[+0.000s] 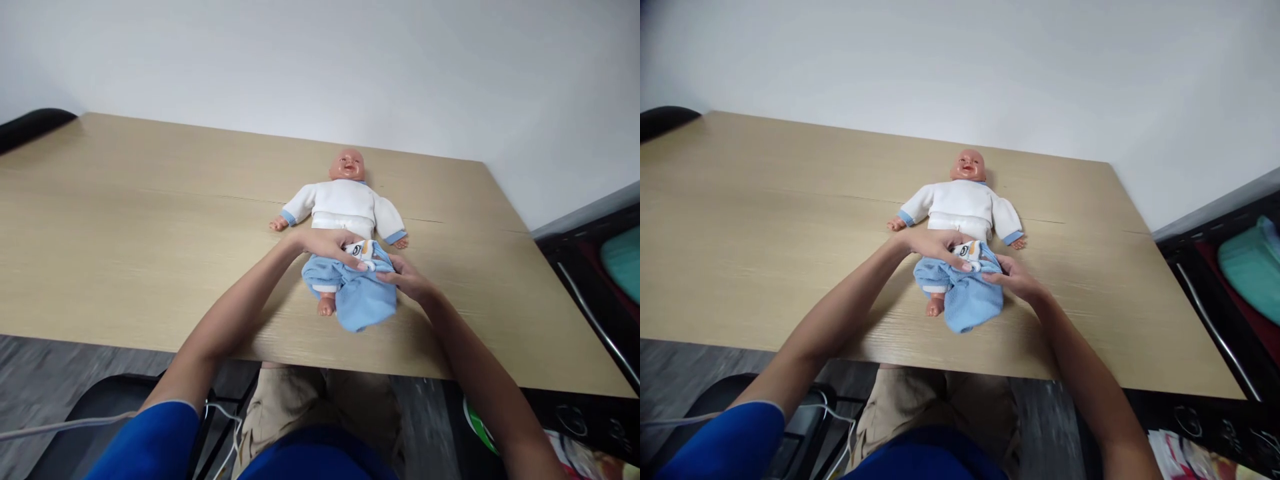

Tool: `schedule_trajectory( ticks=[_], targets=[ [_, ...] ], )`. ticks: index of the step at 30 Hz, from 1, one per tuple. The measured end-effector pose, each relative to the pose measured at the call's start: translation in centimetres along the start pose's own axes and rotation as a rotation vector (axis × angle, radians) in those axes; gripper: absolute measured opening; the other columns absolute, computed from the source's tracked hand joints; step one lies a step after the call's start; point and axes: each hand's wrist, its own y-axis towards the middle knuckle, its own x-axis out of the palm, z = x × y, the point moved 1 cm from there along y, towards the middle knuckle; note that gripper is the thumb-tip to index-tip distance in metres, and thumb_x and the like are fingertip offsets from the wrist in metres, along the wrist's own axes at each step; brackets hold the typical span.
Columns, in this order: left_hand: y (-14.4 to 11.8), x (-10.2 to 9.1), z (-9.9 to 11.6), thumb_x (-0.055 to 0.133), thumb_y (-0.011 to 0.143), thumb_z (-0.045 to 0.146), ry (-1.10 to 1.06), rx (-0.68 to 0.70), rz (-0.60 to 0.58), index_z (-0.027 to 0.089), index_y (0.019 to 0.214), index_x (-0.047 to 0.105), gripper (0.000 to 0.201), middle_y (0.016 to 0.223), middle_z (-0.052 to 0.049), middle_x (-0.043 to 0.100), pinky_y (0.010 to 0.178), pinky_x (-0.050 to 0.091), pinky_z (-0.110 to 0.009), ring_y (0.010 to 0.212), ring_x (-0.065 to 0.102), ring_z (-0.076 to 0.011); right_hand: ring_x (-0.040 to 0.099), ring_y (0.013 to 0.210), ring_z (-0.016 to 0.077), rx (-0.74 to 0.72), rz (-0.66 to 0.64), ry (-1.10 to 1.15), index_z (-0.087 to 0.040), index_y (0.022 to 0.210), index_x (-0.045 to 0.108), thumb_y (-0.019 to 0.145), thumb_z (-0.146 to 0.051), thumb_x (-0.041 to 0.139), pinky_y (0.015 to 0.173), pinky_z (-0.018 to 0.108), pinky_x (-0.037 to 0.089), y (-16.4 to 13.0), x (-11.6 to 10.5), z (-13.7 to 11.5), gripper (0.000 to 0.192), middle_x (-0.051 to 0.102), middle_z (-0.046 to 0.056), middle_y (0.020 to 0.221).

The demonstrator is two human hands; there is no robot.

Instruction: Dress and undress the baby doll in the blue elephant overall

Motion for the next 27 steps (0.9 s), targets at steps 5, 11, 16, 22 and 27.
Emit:
schedule_trajectory(
  ticks=[5, 11, 16, 22, 27],
  targets=[
    [0.1, 0.5, 0.2, 0.1, 0.088, 0.068, -0.023, 0.016, -0.001, 0.02, 0.123, 0.092, 0.06, 0.122, -0.008, 0.093, 0.097, 0.066, -0.037, 0.109, 0.086, -0.0279, 0.08, 0.112, 0.025, 0.119, -0.13, 0.022, -0.023, 0.146, 0.079, 0.092, -0.068, 0.104, 0.101, 0.037, 0.069, -0.3, 0.7, -0.5, 0.074, 0.085, 0.007, 0.131],
    [0.0, 0.2, -0.6, 0.095, 0.098, 0.069, -0.109, 0.036, -0.064, 0.023, 0.131, 0.09, 0.057, 0.139, -0.006, 0.092, 0.11, 0.066, -0.031, 0.127, 0.086, -0.0259, 0.068, 0.081, 0.0179, 0.158, -0.291, -0.019, -0.021, 0.111, 0.083, 0.096, -0.072, 0.1, 0.072, 0.028, 0.061, -0.8, 0.9, -1.3, 0.056, 0.079, 0.0, 0.095],
    [0.2, 0.2, -0.8, 0.1, 0.091, 0.071, -0.1, 0.051, -0.08, 0.023, 0.121, 0.089, 0.058, 0.129, -0.004, 0.092, 0.1, 0.068, -0.03, 0.116, 0.085, -0.0242, 0.066, 0.078, 0.0167, -0.005, 0.066, 0.146, -0.023, 0.107, 0.081, 0.094, -0.081, 0.099, 0.073, 0.027, 0.06, -0.9, 1.1, 0.1, 0.062, 0.077, 0.001, 0.092],
    [0.4, 0.3, -0.9, 0.098, 0.093, 0.072, -0.101, 0.101, -0.095, 0.021, 0.106, 0.09, 0.053, 0.11, -0.005, 0.09, 0.095, 0.068, -0.031, 0.104, 0.083, -0.023, 0.071, 0.081, 0.0165, 0.026, 0.057, 0.147, -0.025, 0.122, 0.084, 0.098, -0.074, 0.099, 0.074, 0.025, 0.064, -0.6, 1.3, 0.5, 0.057, 0.081, 0.002, 0.102],
    [0.5, 0.4, -1.1, 0.098, 0.093, 0.069, -0.173, 0.105, -0.072, 0.022, 0.122, 0.093, 0.055, 0.127, -0.007, 0.092, 0.109, 0.069, -0.034, 0.122, 0.084, -0.0258, 0.072, 0.08, 0.0186, 0.096, -0.201, 0.069, -0.021, 0.116, 0.084, 0.092, -0.064, 0.106, 0.069, 0.027, 0.065, -1.0, 0.9, -0.6, 0.054, 0.081, 0.002, 0.097]
  ],
)
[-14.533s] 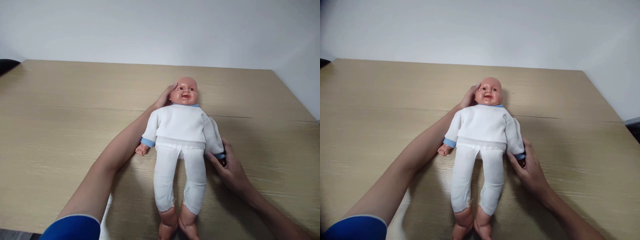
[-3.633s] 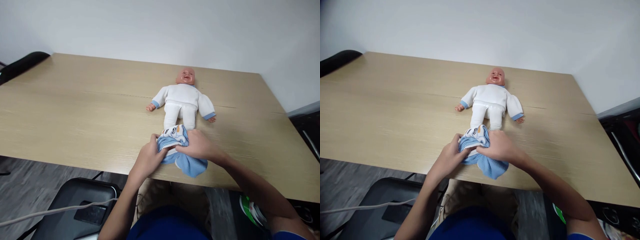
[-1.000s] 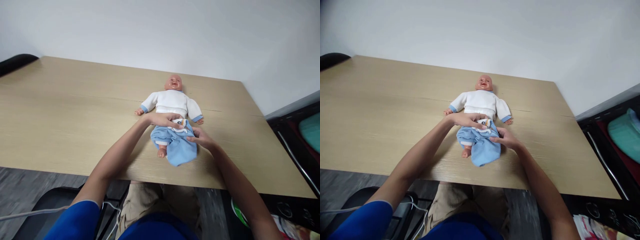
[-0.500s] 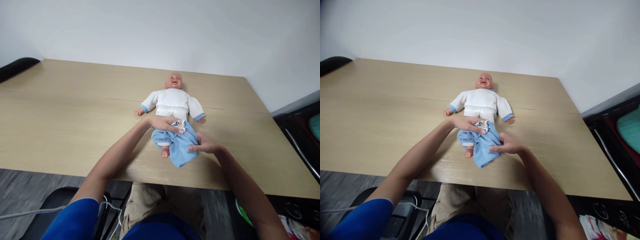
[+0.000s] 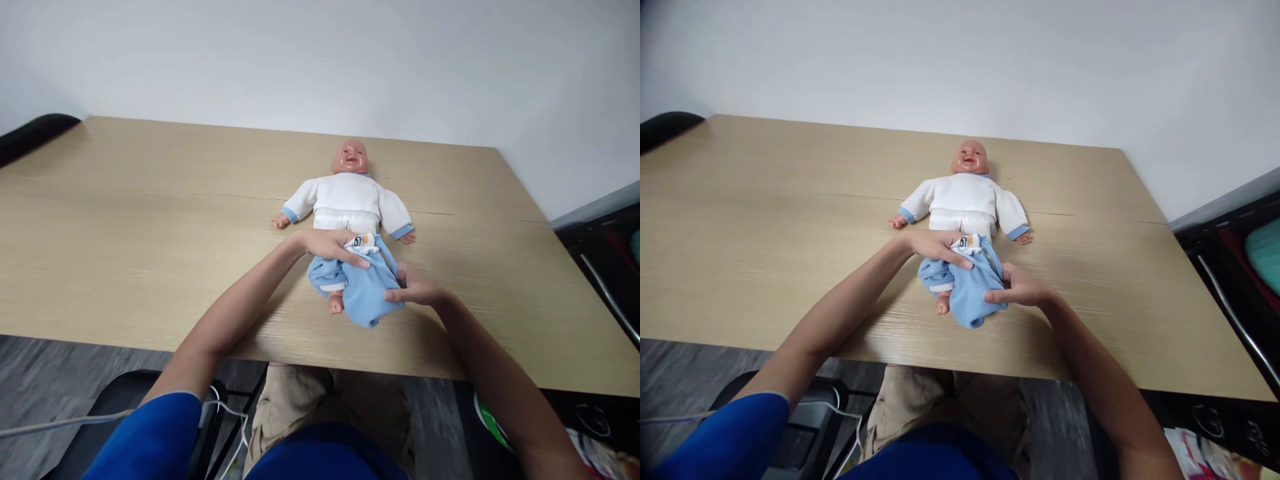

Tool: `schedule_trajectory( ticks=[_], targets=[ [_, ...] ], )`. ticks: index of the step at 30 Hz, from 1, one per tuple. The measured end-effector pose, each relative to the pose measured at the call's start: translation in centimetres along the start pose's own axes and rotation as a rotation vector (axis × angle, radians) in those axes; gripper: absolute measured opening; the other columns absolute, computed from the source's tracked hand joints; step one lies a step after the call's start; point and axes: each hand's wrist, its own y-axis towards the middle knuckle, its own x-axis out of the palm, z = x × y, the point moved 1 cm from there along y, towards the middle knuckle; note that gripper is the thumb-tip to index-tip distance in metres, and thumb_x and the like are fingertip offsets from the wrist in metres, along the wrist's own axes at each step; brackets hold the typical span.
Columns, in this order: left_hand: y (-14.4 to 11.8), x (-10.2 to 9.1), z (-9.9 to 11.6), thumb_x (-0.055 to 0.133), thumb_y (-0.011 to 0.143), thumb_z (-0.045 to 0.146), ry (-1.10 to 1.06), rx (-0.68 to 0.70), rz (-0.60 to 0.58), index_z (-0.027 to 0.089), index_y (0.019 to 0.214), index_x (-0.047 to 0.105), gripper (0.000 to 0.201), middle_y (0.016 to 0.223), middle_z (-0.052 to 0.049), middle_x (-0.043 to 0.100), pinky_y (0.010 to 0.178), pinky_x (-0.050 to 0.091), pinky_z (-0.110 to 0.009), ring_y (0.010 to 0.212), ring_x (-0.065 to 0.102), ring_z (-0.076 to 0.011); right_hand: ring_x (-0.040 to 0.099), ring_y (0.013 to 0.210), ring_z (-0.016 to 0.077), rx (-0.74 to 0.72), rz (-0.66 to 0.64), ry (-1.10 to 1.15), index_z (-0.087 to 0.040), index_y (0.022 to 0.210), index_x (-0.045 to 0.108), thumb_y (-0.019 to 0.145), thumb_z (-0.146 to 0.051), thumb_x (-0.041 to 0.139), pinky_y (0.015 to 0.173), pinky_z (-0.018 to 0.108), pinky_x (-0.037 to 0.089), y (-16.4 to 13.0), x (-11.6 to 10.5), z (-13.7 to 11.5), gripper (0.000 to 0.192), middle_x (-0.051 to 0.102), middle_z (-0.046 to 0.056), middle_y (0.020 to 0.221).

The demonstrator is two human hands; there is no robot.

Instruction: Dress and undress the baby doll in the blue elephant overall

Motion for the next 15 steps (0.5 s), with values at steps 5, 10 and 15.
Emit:
schedule_trajectory(
  ticks=[5, 10, 15],
  targets=[
    [-0.2, 0.1, 0.4, 0.107, 0.076, 0.069, 0.106, -0.087, -0.111, 0.02, 0.089, 0.087, 0.054, 0.088, -0.003, 0.083, 0.075, 0.064, -0.032, 0.081, 0.073, -0.0216, 0.067, 0.076, 0.0162, -0.076, 0.154, 0.042, -0.022, 0.104, 0.083, 0.092, -0.064, 0.107, 0.07, 0.027, 0.063, -0.2, -0.4, 0.5, 0.05, 0.077, 0.0, 0.088],
    [-0.1, 0.3, 0.6, 0.1, 0.081, 0.075, 0.135, -0.069, -0.114, 0.02, 0.079, 0.082, 0.058, 0.079, -0.001, 0.075, 0.069, 0.06, -0.032, 0.074, 0.067, -0.0199, 0.066, 0.077, 0.0157, -0.137, 0.265, 0.169, -0.024, 0.103, 0.082, 0.091, -0.071, 0.105, 0.074, 0.027, 0.062, 0.6, -0.1, 1.5, 0.054, 0.076, -0.001, 0.088],
    [-0.4, -0.6, -0.3, 0.1, 0.084, 0.074, 0.098, -0.017, -0.027, 0.021, 0.093, 0.088, 0.055, 0.093, -0.003, 0.085, 0.087, 0.067, -0.032, 0.091, 0.078, -0.0231, 0.073, 0.091, 0.0205, -0.03, 0.275, 0.141, -0.026, 0.121, 0.084, 0.101, -0.074, 0.096, 0.086, 0.032, 0.065, 0.7, 0.4, 0.8, 0.053, 0.083, 0.002, 0.105]
  ],
)
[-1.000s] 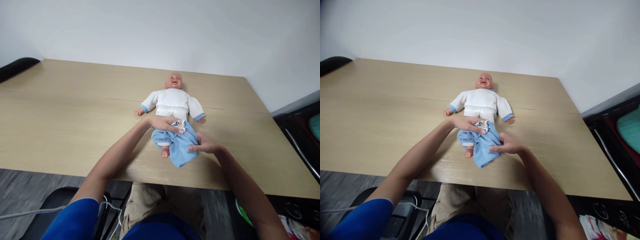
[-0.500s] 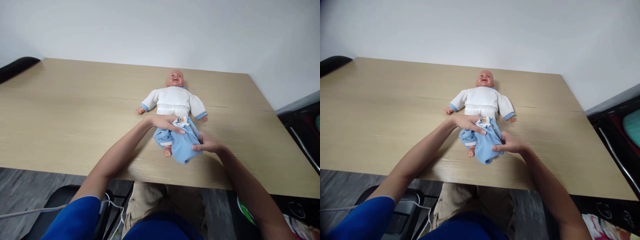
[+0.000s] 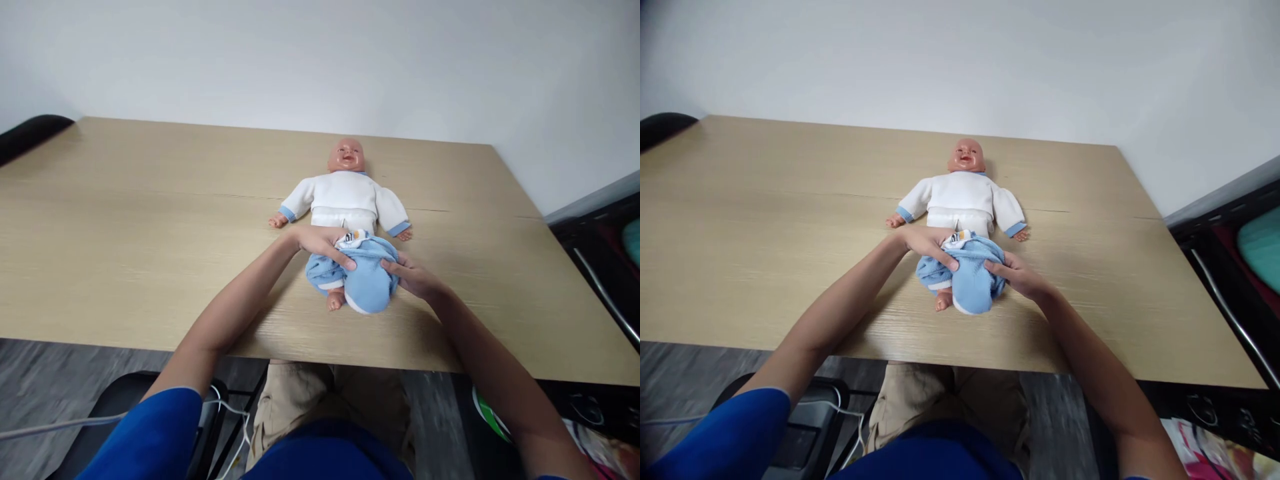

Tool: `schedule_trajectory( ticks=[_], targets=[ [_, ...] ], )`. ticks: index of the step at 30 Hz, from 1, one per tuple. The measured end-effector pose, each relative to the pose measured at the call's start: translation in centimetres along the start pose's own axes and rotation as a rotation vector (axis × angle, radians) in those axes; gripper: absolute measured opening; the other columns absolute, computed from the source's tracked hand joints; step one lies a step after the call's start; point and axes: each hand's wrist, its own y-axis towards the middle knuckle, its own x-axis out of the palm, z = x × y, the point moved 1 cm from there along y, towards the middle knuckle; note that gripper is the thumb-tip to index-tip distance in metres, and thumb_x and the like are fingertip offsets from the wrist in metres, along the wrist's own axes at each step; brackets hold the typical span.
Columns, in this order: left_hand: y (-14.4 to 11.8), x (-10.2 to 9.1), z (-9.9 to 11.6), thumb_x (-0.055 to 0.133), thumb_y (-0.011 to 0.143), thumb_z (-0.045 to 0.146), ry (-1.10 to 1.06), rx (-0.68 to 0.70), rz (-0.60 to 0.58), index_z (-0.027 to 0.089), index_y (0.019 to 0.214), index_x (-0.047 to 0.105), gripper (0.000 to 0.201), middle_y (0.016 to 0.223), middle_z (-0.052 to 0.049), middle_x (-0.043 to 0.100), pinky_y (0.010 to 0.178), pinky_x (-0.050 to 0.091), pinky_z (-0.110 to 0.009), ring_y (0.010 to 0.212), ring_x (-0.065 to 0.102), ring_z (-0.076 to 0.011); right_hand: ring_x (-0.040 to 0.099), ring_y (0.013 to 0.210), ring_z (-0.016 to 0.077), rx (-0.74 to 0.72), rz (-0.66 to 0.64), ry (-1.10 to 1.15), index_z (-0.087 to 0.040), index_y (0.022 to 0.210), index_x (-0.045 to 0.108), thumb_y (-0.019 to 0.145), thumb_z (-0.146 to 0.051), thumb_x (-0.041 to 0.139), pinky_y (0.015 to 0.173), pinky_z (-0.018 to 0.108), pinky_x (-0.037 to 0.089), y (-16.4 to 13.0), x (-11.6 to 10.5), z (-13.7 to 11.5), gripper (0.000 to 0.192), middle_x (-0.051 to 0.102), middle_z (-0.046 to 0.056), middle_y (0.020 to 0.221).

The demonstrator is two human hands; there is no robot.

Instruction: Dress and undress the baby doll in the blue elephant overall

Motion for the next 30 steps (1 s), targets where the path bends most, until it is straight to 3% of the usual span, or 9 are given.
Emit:
schedule_trajectory(
  ticks=[3, 6, 8, 10, 14, 17, 21, 25, 30],
  targets=[
    [-0.1, -0.3, -0.2, 0.1, 0.084, 0.08, -0.027, 0.032, 0.04, 0.021, 0.095, 0.091, 0.061, 0.1, -0.005, 0.088, 0.103, 0.069, -0.034, 0.105, 0.082, -0.0261, 0.075, 0.096, 0.0226, 0.028, -0.154, -0.112, -0.023, 0.124, 0.085, 0.103, -0.077, 0.092, 0.089, 0.034, 0.066, -0.3, -0.2, -0.7, 0.058, 0.084, 0.004, 0.11],
    [0.0, 0.0, 0.3, 0.098, 0.088, 0.08, -0.049, 0.033, 0.031, 0.018, 0.099, 0.092, 0.063, 0.102, -0.007, 0.088, 0.095, 0.07, -0.033, 0.097, 0.081, -0.0246, 0.078, 0.104, 0.0261, 0.033, -0.334, -0.152, -0.019, 0.127, 0.085, 0.093, -0.078, 0.099, 0.092, 0.036, 0.068, -0.5, -0.6, -0.7, 0.07, 0.086, 0.007, 0.116],
    [0.0, 0.3, 0.7, 0.099, 0.087, 0.078, -0.062, 0.014, 0.016, 0.018, 0.096, 0.091, 0.062, 0.095, -0.006, 0.086, 0.082, 0.069, -0.031, 0.085, 0.078, -0.022, 0.08, 0.108, 0.0273, 0.034, -0.305, -0.116, -0.021, 0.13, 0.085, 0.088, -0.076, 0.104, 0.095, 0.036, 0.069, -0.5, -0.8, -0.2, 0.072, 0.087, 0.007, 0.119],
    [-0.1, 0.4, 1.0, 0.104, 0.081, 0.076, -0.068, -0.016, -0.006, 0.018, 0.084, 0.087, 0.061, 0.083, -0.004, 0.081, 0.069, 0.065, -0.029, 0.075, 0.073, -0.0202, 0.082, 0.115, 0.0283, 0.013, -0.165, -0.031, -0.024, 0.136, 0.084, 0.088, -0.075, 0.105, 0.102, 0.038, 0.07, -0.4, -0.8, 0.3, 0.073, 0.088, 0.008, 0.124],
    [-0.3, 0.5, 0.8, 0.117, 0.06, 0.067, -0.135, -0.058, -0.095, 0.018, 0.084, 0.088, 0.062, 0.079, -0.005, 0.082, 0.067, 0.068, -0.033, 0.07, 0.075, -0.0222, 0.084, 0.126, 0.0293, -0.005, 0.021, 0.141, -0.028, 0.147, 0.079, 0.091, -0.078, 0.102, 0.117, 0.044, 0.068, -0.2, -0.1, 0.9, 0.079, 0.089, 0.009, 0.134],
    [-0.3, 0.6, 0.4, 0.117, 0.063, 0.064, -0.191, -0.051, -0.087, 0.018, 0.089, 0.09, 0.06, 0.088, -0.008, 0.088, 0.074, 0.071, -0.034, 0.077, 0.081, -0.0239, 0.084, 0.128, 0.0272, 0.035, -0.02, 0.16, -0.029, 0.147, 0.079, 0.097, -0.076, 0.099, 0.121, 0.043, 0.066, -0.2, 0.4, 0.7, 0.072, 0.089, 0.008, 0.135],
    [-0.1, 0.7, 0.2, 0.109, 0.076, 0.073, -0.201, -0.031, 0.026, 0.019, 0.095, 0.093, 0.059, 0.094, -0.009, 0.091, 0.078, 0.072, -0.032, 0.083, 0.084, -0.0241, 0.083, 0.115, 0.0253, 0.011, -0.183, 0.049, -0.024, 0.133, 0.084, 0.1, -0.075, 0.096, 0.106, 0.037, 0.07, -0.4, 0.2, 0.0, 0.063, 0.088, 0.007, 0.121],
    [0.2, 1.0, 0.5, 0.109, 0.077, 0.073, -0.179, -0.015, -0.026, 0.019, 0.097, 0.094, 0.059, 0.097, -0.009, 0.091, 0.078, 0.071, -0.032, 0.085, 0.083, -0.0243, 0.081, 0.105, 0.0268, -0.013, -0.353, -0.026, -0.021, 0.125, 0.085, 0.092, -0.074, 0.103, 0.103, 0.04, 0.072, -0.7, 0.1, -0.4, 0.065, 0.084, 0.006, 0.106],
    [0.6, 1.2, 0.2, 0.102, 0.086, 0.076, -0.18, 0.016, 0.124, 0.02, 0.095, 0.09, 0.058, 0.094, -0.006, 0.087, 0.082, 0.069, -0.032, 0.086, 0.08, -0.0222, 0.083, 0.118, 0.0304, -0.025, -0.017, 0.164, -0.027, 0.137, 0.08, 0.079, -0.071, 0.112, 0.106, 0.042, 0.073, -0.6, 0.9, 0.1, 0.079, 0.086, 0.01, 0.126]
  ],
)
